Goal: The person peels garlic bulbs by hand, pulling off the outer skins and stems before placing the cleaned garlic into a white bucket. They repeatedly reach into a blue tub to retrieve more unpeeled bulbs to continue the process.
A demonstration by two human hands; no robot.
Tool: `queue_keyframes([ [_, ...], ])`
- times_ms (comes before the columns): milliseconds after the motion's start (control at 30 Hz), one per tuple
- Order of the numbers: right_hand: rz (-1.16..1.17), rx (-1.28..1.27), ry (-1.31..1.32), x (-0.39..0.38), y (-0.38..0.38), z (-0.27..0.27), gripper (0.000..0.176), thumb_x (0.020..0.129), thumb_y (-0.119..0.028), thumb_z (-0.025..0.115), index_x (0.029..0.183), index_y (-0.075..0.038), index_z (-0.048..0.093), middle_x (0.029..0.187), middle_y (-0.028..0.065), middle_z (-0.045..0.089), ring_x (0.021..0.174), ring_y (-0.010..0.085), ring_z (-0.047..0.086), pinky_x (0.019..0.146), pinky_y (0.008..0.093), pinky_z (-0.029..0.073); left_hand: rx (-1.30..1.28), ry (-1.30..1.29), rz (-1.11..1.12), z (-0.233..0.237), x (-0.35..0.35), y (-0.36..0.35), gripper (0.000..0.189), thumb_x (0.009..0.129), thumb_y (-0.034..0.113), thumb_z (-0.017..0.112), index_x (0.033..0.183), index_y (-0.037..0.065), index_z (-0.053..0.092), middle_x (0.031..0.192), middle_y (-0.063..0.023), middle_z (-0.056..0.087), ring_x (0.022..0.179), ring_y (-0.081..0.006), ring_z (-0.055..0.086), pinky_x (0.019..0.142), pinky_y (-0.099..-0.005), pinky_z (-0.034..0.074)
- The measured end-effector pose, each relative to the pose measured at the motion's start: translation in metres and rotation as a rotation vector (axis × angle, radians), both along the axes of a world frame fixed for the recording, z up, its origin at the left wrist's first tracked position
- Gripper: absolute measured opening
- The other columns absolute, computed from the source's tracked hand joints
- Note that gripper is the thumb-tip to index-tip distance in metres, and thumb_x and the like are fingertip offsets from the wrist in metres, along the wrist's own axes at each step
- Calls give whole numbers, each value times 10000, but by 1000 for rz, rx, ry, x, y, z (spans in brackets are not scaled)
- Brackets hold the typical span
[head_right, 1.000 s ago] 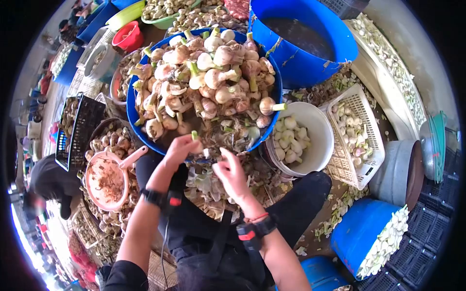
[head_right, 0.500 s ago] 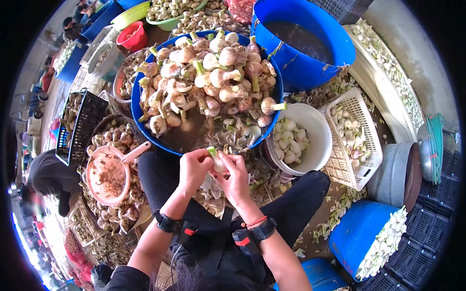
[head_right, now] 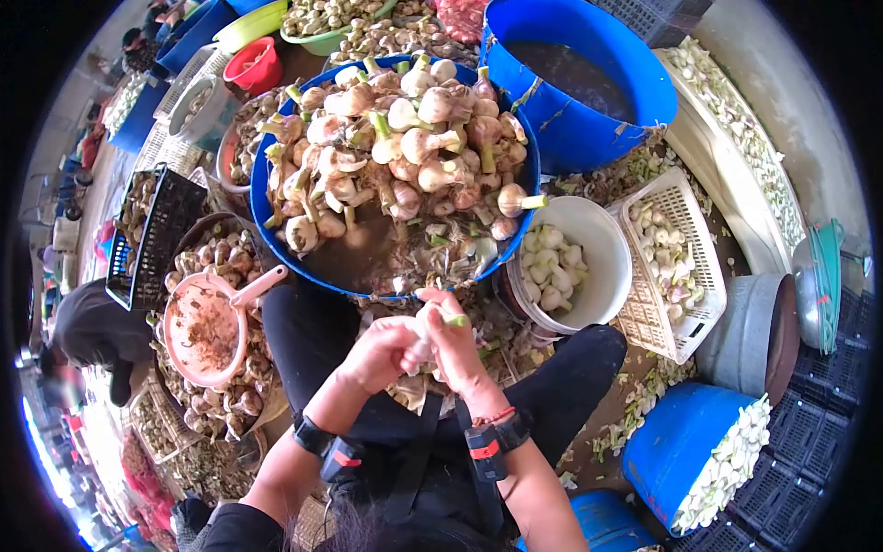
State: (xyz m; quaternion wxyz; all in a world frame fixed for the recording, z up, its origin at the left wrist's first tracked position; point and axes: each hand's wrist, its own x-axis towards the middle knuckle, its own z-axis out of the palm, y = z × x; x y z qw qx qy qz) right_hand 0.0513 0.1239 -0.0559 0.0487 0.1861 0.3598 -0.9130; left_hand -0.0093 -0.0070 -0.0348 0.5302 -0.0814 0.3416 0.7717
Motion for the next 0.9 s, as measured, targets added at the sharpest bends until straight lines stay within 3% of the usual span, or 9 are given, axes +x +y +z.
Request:
queue_keyframes([
  [100, -267, -8, 120, -5, -4, 1, 342, 841, -351, 657, 997, -107, 477, 926, 37, 552, 822, 114, 540, 704, 265, 459, 110, -382, 263, -10, -9, -6, 286, 820, 71, 496, 1084, -37, 502, 899, -85, 587, 631, -96, 526, 461, -155, 446],
  [200, -173, -2, 152, 0, 5, -2, 324, 850, -363, 642, 975, -100, 501, 975, 68, 576, 795, 126, 548, 682, 291, 466, 75, -452, 413, -24, -16, -14, 235, 815, 63, 499, 1033, -24, 512, 873, -76, 583, 642, -104, 528, 460, -172, 441],
  [267, -162, 25, 114, 2, 15, -3, 425, 908, -472, 497, 1005, -62, 553, 1021, 95, 582, 823, 152, 554, 729, 318, 466, -175, -123, 397, -40, -17, -25, 184, 793, 45, 492, 960, -5, 552, 794, -41, 570, 616, -97, 512, 447, -181, 401],
  [367, -248, 60, -29, -3, 27, 0, 531, 945, -525, 341, 1130, -63, 528, 1079, 43, 575, 893, 132, 529, 831, 312, 436, -446, 290, 104, -41, -6, -38, 136, 762, 24, 490, 811, 9, 616, 649, -10, 556, 537, -76, 492, 452, -192, 377],
  [533, -248, -165, 155, -4, 78, -13, 611, 888, -562, 459, 1160, -18, 520, 926, 35, 566, 794, 127, 522, 770, 285, 440, -702, 654, -669, -40, -8, -44, 145, 763, 44, 533, 814, -2, 661, 634, -10, 581, 559, -71, 528, 515, -224, 428],
  [667, -819, -568, 215, 4, 178, 35, 643, 850, -593, 479, 1189, -47, 510, 1016, 106, 595, 851, 222, 569, 783, 331, 478, -924, 1024, -35, -65, -63, -40, 217, 761, 59, 559, 942, -42, 625, 846, -85, 652, 773, -149, 599, 706, -283, 474],
  [700, -818, -563, 214, 6, 181, 30, 643, 850, -593, 479, 1189, -47, 510, 1016, 106, 595, 851, 222, 569, 783, 331, 478, -1034, 1145, 77, -89, -89, -38, 271, 769, 137, 563, 999, 13, 636, 901, -179, 653, 845, -287, 637, 766, -344, 489],
  [767, -745, -337, 129, 13, 187, 9, 609, 869, -569, 474, 1185, -49, 502, 1043, 128, 595, 865, 252, 576, 784, 353, 478, -1251, 893, 115, -144, -140, -31, 530, 751, 204, 619, 1242, 62, 481, 1169, -281, 494, 1065, -390, 521, 896, -396, 433],
  [900, -583, -165, -173, -9, 124, -2, 400, 887, -420, 552, 1113, -92, 511, 890, 49, 574, 761, 159, 548, 691, 291, 473, -1473, 684, 308, -165, -163, 15, 613, 677, 209, 732, 1176, 96, 393, 1197, -249, 398, 1006, -405, 525, 897, -429, 429],
])
